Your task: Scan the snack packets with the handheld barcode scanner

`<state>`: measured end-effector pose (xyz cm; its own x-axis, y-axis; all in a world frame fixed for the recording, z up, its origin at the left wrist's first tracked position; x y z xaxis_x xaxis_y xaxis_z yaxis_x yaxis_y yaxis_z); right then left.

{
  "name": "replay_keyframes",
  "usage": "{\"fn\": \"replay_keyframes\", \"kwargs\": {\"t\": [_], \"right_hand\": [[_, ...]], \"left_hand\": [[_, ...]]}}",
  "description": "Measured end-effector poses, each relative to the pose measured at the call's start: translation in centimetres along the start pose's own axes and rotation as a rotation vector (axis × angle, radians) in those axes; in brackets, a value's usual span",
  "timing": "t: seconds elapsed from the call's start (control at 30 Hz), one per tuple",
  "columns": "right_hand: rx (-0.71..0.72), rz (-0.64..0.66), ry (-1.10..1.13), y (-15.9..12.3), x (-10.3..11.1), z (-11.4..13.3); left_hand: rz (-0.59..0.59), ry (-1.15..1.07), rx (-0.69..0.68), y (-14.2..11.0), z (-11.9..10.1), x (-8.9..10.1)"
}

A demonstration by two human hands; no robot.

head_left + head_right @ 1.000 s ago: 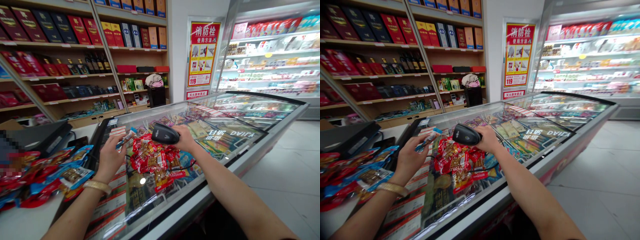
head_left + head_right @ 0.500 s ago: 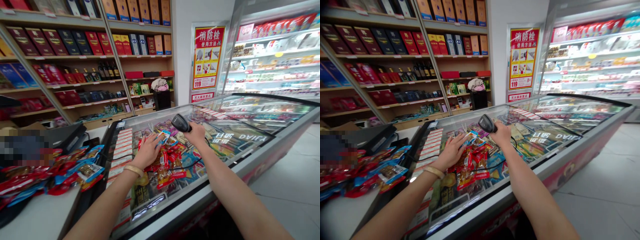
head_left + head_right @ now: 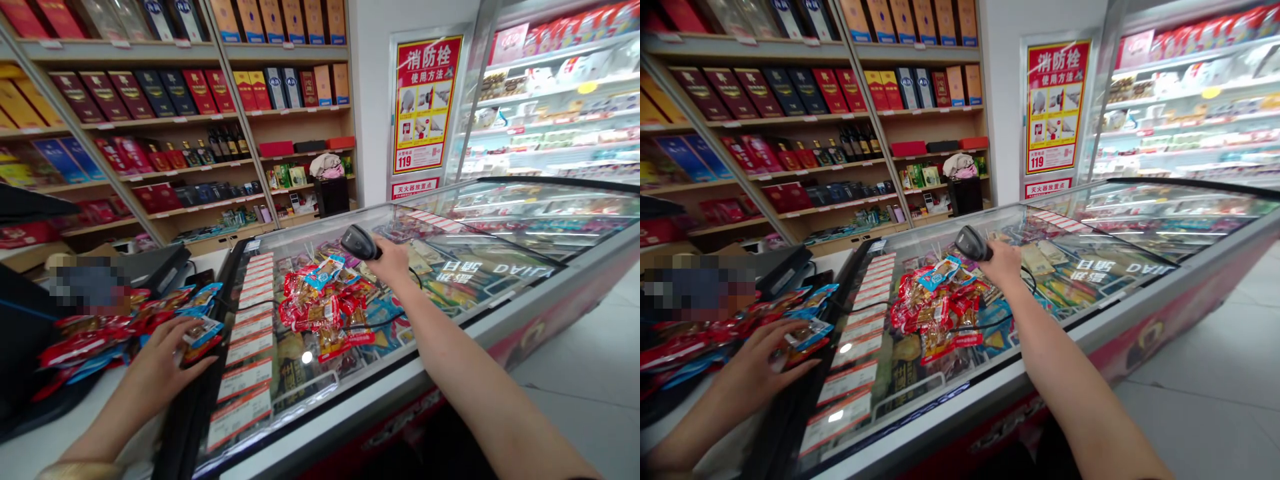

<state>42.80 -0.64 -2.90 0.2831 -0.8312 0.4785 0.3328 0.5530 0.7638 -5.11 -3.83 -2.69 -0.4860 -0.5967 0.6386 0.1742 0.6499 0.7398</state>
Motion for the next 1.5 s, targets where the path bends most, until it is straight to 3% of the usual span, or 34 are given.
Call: {"fn": "replay_keyframes", "kwargs": {"t": [0.13, 0.37, 0.43, 0.53, 0.63, 0.73, 0.9, 1.03, 1.13, 1.27, 1.5], "right_hand": [[0.035, 0.012, -0.026, -0.4, -0.2, 0.4], [0.049, 0.064, -0.027, -0.3, -0.5, 0.6], [0.048, 0.068, -0.027, -0.3, -0.5, 0.7], [0.045, 0.057, -0.030, -0.4, -0.4, 0.8], [0.050, 0.047, -0.018, -0.3, -0.3, 0.9], [0.073, 0.053, 0.015, -0.2, -0.4, 0.8], [0.199, 0.059, 0.185, -0.2, -0.4, 1.5], [0.311, 0.158, 0.437, -0.7, -0.2, 2.9], [0.296, 0.239, 0.539, -1.0, 0.2, 3.8], [0.281, 0.318, 0.512, -1.4, 0.6, 4.7], [0.377, 0.318, 0.542, -2.1, 0.3, 5.4]], "left_hand": [[-0.033, -0.019, 0.063, -1.2, 0.6, 1.3], [-0.089, -0.024, 0.087, 0.0, -2.2, 2.9], [-0.177, -0.020, 0.189, 0.9, -3.0, 3.7], [-0.310, -0.139, 0.486, 2.5, -3.9, 3.9], [-0.424, -0.522, 0.830, 4.1, -4.7, 2.1], [-0.433, -0.756, 1.021, 5.6, -5.8, -1.1], [-0.472, -0.882, 1.038, 7.3, -8.0, -6.8], [-0.493, -1.021, 1.028, 7.1, -9.1, -9.7], [-0.439, -1.083, 1.109, 6.3, -8.9, -10.5], [-0.406, -1.206, 1.187, 5.6, -9.0, -10.5], [-0.431, -1.317, 1.230, 5.5, -12.0, -10.1]]}}
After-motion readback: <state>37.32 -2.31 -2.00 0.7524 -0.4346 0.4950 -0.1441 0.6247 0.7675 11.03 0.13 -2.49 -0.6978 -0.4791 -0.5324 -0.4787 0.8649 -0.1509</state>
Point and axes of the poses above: each hand's wrist, its own y-axis towards the middle knuckle, its own x-axis out of the back of the hand, z = x × y, the point moved 3 cm from there along y, towards the middle knuckle, and after that the axes turned 13 degrees about -z, right-handed, at the moved point
